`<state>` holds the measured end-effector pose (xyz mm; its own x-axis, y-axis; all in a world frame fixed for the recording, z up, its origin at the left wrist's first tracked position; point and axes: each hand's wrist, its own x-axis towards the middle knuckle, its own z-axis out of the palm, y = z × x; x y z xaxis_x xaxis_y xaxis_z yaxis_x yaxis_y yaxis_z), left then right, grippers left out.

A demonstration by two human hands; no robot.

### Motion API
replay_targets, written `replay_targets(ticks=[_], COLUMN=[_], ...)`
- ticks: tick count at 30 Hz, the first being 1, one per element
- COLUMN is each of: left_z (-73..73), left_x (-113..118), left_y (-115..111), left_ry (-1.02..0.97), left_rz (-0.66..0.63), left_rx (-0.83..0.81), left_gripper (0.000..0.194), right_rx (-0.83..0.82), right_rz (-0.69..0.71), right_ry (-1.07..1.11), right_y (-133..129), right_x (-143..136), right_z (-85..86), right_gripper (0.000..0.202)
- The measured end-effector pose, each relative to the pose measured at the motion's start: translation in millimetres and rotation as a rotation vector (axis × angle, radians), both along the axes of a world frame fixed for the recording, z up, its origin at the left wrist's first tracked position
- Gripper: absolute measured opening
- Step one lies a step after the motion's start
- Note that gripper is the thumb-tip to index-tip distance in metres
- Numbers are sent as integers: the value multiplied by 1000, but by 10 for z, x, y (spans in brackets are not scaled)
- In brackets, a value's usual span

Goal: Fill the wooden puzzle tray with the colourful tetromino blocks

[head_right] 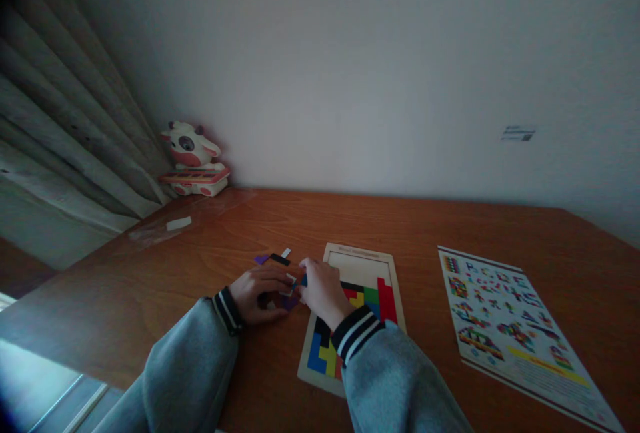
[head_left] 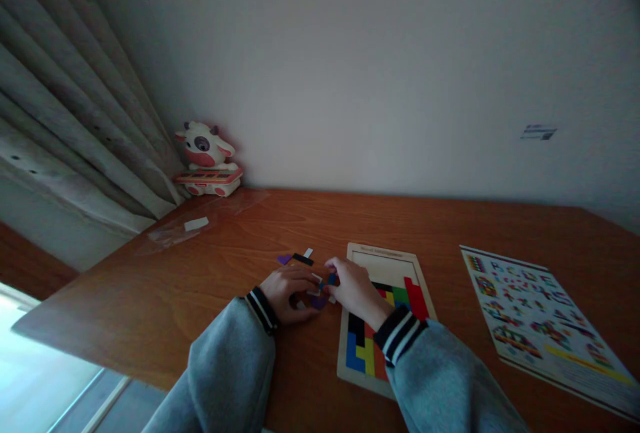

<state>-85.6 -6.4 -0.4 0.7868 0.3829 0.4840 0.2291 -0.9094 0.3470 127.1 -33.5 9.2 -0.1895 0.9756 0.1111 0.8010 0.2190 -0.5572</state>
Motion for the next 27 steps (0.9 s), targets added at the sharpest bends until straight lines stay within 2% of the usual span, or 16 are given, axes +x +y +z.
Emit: replay_targets(ticks=[3,7,10,13,17,22,24,27], left_z=[-30,-23,-2,-13,-52,-37,-27,-25], left_x=[4,9,12,13,33,96,117,138], left_y=[12,14,3,-1,6,2,-4,-11], left_ry=[-4,-10,-3,-2,1,54,48,35], left_rz=[13,17,17,18,51,68,47,39], left_rx=[-6,-11,-15,-24,-5,41,51,57], left_gripper=[29,30,31,30,32,35,33,28], right_rx=[-43,-48,-26,12,112,168,161,185], right_rz=[-36,-14,31,56,-79,-277,-309,-234], right_ry=[57,156,230,297,343,426,421,299], right_y=[61,100,95,61,-16,-122,-151,-168], right_x=[7,2,60,267,760,1309,1382,1311], right_z=[-27,-21,36,122,154,5,-56,-112], right_gripper=[45,48,31,10,22,35,36,30])
